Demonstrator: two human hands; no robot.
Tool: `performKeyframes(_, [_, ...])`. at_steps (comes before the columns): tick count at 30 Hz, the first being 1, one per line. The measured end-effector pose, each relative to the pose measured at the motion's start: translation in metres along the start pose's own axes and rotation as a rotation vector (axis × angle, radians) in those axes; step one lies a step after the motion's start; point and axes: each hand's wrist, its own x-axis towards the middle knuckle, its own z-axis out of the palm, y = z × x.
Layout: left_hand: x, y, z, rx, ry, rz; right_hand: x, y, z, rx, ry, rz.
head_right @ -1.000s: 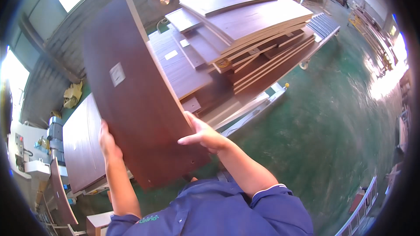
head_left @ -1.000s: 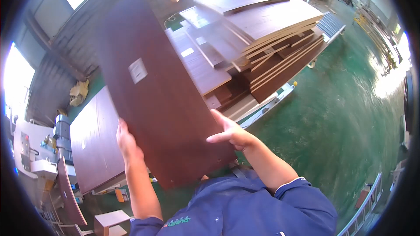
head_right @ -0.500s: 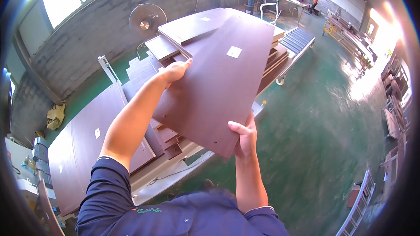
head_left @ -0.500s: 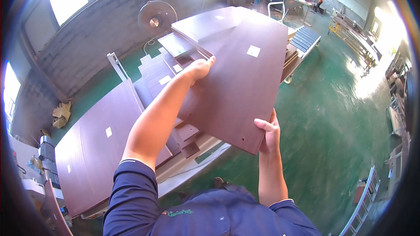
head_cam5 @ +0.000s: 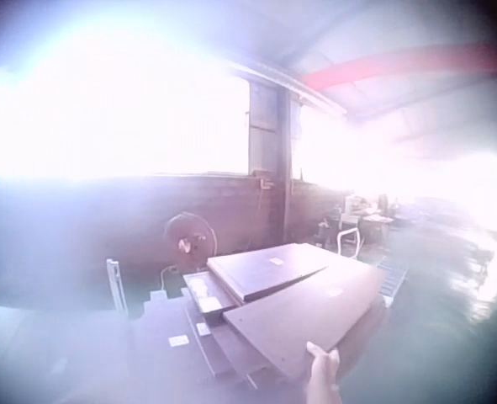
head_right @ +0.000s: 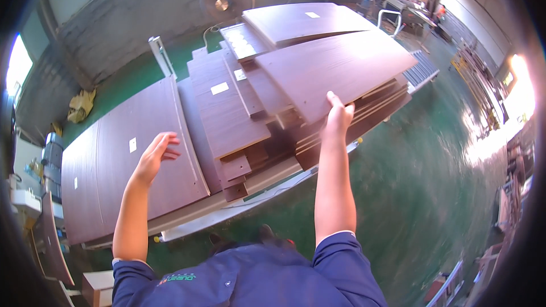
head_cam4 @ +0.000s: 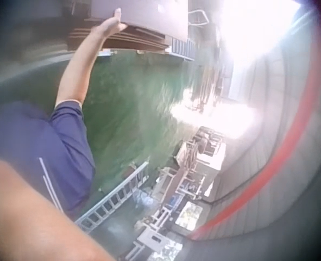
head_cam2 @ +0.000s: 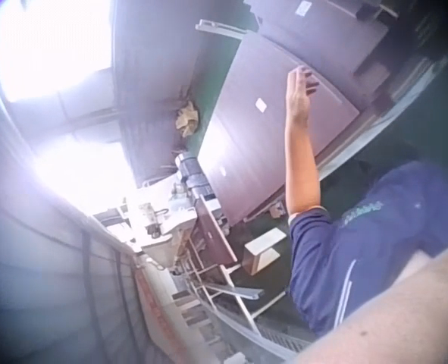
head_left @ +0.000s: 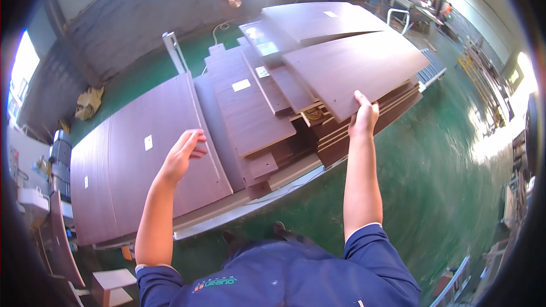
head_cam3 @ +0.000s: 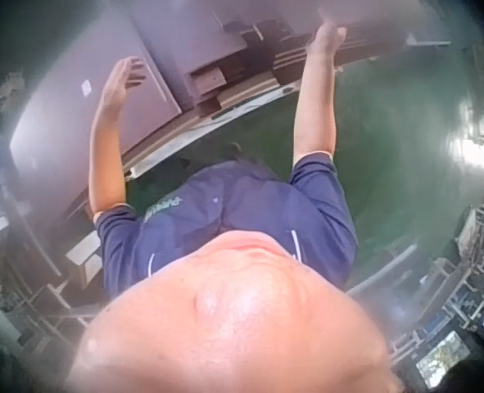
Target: The person picks up flat wooden panels from a stack, places them onto a conveyor system or machinery, and aligns them against a guide rail.
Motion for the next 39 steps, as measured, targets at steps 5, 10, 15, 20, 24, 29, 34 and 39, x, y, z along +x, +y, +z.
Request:
performKeyframes(5, [-0.12,-0.089,-0.05,-0.285,0.302,-0.191,0.06,0.028,0.021,-0.31,0.029,-0.044])
performKeyframes(10, [-0.248,-0.173,-0.048,-0.412,0.668,-0.407,0.043,0.028,0.022,-0.467,-0.117,-0.076])
performKeyframes(15, [-0.37,-0.278,-0.039,-0.483,0.861,-0.589,-0.1,0.072,-0.022,-0.606,-0.084,-0.672])
performKeyframes(20, [-0.512,-0.408,-0.084,-1.117,1.429,-0.65,-0.497,0.173,0.025,-0.676,-1.218,0.43])
performKeyframes(24, [-0.646,-0.471,-0.163,-1.188,1.863,-0.541,-0.7,0.217,0.035,-0.555,-2.033,0.719])
performKeyframes(29, [-0.767,-0.465,-0.294,-1.103,2.071,-0.313,-0.874,0.269,0.076,-0.566,-2.278,0.961])
performKeyframes(34, [-0.823,-0.443,-0.387,-1.013,2.032,-0.196,-1.015,0.317,0.133,-0.687,-2.163,1.268])
performKeyframes(39, [-0.835,-0.46,-0.423,-1.148,1.969,0.044,-1.17,0.381,0.182,-0.579,-2.021,1.524])
